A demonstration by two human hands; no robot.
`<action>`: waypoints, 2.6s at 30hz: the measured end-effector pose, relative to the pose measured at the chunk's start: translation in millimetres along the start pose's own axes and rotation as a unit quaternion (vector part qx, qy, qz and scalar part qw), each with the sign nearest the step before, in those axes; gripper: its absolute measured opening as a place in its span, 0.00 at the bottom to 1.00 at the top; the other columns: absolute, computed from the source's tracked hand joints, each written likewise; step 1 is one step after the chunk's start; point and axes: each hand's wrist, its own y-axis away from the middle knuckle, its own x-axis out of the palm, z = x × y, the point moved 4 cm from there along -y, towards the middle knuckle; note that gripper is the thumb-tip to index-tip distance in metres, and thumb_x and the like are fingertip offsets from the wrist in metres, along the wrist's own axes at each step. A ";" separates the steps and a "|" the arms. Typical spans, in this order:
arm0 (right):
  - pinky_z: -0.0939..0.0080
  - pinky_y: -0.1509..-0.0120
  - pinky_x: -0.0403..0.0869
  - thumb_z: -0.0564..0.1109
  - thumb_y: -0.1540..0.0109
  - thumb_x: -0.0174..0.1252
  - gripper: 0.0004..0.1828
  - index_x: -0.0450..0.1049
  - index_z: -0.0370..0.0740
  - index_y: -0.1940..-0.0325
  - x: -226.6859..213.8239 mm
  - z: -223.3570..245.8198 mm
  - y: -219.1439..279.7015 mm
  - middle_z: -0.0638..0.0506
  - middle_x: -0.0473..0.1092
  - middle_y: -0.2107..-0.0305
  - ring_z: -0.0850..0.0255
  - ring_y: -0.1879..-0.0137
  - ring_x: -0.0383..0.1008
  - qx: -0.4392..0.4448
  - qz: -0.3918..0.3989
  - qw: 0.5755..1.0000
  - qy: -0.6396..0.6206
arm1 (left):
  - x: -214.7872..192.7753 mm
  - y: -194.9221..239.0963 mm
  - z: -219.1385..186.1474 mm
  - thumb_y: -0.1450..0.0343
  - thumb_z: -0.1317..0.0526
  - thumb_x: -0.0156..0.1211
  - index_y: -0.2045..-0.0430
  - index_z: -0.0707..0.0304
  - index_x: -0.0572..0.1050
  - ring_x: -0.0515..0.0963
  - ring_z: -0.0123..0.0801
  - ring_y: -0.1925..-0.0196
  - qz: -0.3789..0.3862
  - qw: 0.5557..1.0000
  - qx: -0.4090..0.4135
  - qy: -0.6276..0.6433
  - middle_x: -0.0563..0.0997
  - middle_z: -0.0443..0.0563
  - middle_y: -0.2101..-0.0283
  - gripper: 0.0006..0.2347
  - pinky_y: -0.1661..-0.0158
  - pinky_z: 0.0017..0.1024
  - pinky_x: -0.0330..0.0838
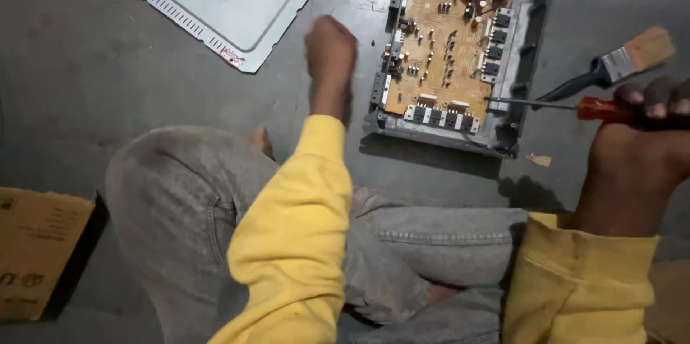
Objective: The person disassembles an electronic device by unscrewing the circuit board, removes it, and cleans the interior casing with a brush. The person then reinserts the circuit board and begins reattaching it with screws.
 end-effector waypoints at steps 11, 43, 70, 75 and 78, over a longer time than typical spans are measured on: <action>0.62 0.58 0.63 0.49 0.19 0.35 0.23 0.58 0.43 0.69 21.8 0.8 10.7 0.54 0.54 0.76 0.62 0.71 0.56 0.033 -0.002 0.999 -0.018 | 42.6 13.6 -2.7 0.40 0.67 0.67 0.70 0.54 0.82 0.79 0.55 0.57 0.129 0.954 0.267 -0.050 0.80 0.60 0.62 0.08 0.59 0.48 0.73; 0.63 0.68 0.56 0.46 0.28 0.41 0.18 0.57 0.43 0.73 53.6 26.8 6.2 0.53 0.55 0.79 0.63 0.76 0.51 -0.037 -0.040 0.995 -0.080 | 154.8 160.8 -59.5 0.23 0.65 0.54 0.53 0.79 0.75 0.84 0.38 0.61 0.524 0.604 -0.149 0.582 0.82 0.60 0.62 0.11 0.55 0.36 0.82; 0.61 0.69 0.57 0.49 0.25 0.41 0.22 0.58 0.41 0.72 52.1 36.5 6.5 0.50 0.57 0.79 0.60 0.77 0.54 -0.065 -0.045 0.996 -0.037 | 131.4 159.6 -73.9 0.28 0.71 0.58 0.53 0.81 0.75 0.86 0.46 0.57 0.523 0.674 -0.120 0.508 0.84 0.67 0.59 0.11 0.55 0.35 0.81; 0.62 0.70 0.57 0.47 0.25 0.41 0.20 0.59 0.42 0.71 63.1 33.9 5.3 0.52 0.57 0.81 0.61 0.77 0.54 -0.048 -0.041 0.997 -0.050 | 131.2 162.4 -71.5 0.26 0.73 0.56 0.54 0.83 0.75 0.86 0.48 0.57 0.533 0.635 -0.154 0.538 0.83 0.68 0.60 0.09 0.54 0.37 0.84; 0.60 0.72 0.58 0.49 0.25 0.42 0.23 0.58 0.41 0.74 74.8 35.1 14.1 0.50 0.57 0.82 0.59 0.78 0.56 -0.071 -0.068 0.995 -0.020 | 134.1 164.9 -66.3 0.26 0.73 0.54 0.54 0.83 0.74 0.85 0.48 0.56 0.539 0.621 -0.157 0.547 0.82 0.68 0.59 0.09 0.54 0.38 0.82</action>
